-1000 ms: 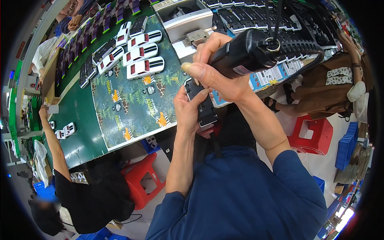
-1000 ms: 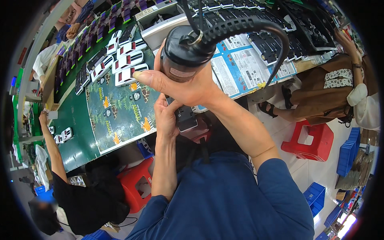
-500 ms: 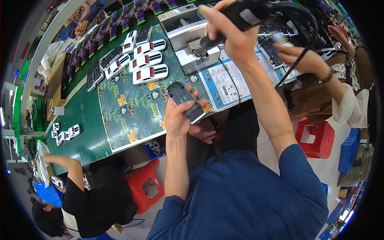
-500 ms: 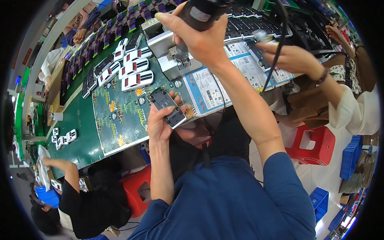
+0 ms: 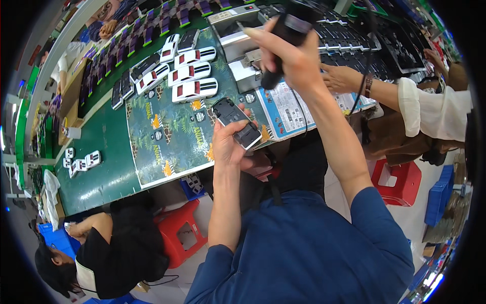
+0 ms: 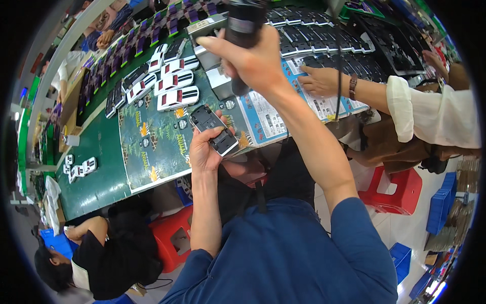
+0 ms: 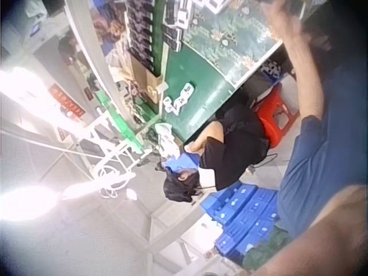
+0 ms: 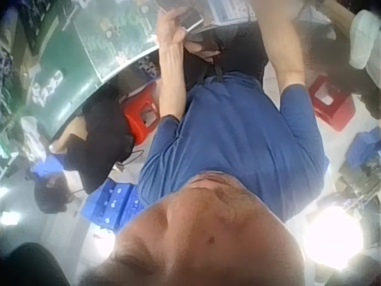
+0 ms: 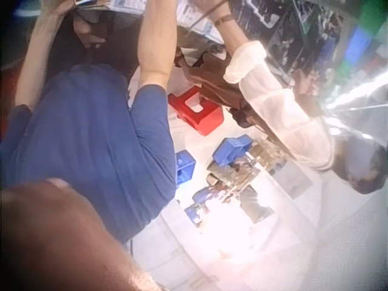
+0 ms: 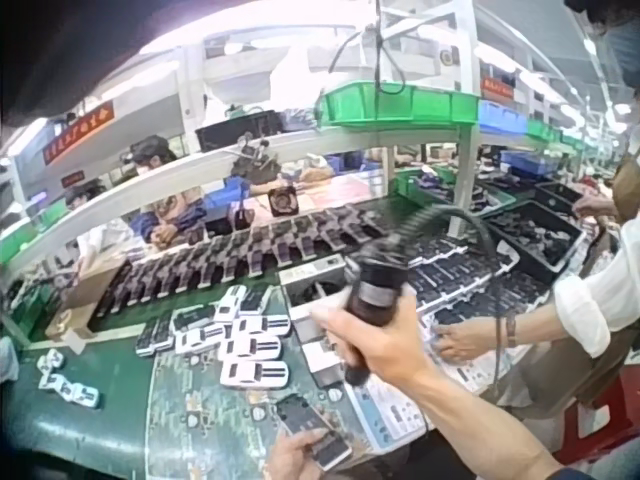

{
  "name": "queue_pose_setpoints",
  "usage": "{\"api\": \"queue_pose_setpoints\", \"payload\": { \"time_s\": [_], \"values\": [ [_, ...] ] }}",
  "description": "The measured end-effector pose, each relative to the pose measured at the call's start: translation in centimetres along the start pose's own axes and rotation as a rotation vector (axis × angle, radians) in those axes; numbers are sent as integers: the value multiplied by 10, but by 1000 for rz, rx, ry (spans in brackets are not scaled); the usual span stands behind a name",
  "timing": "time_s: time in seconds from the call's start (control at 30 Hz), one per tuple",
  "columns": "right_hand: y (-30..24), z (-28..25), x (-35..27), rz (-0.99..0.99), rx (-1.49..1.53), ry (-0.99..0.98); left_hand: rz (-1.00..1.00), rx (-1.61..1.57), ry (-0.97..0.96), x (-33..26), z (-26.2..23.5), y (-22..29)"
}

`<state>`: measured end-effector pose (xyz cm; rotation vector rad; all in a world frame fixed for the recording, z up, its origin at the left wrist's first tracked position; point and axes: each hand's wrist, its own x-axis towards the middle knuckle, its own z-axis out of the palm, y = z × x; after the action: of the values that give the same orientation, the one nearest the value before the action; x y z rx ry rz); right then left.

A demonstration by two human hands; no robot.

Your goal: Assembling small electronic devices using an electric screwdriver on a factory production line.

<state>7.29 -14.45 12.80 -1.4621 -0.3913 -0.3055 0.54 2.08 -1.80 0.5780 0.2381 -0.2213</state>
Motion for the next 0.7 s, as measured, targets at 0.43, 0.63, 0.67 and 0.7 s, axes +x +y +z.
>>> {"api": "queue_pose_setpoints", "payload": {
  "time_s": [0.43,0.63,0.67,0.7],
  "values": [
    [-7,11,-82,22,304,-80,-11,25,-7,7,2,1],
    [2,15,-83,0,226,-146,-124,-51,31,12,-8,1],
    [4,16,-82,-14,218,-162,-146,-80,39,13,-7,1],
    [6,17,-82,-25,209,-175,-139,-115,35,13,-5,-1]
  ]
}}
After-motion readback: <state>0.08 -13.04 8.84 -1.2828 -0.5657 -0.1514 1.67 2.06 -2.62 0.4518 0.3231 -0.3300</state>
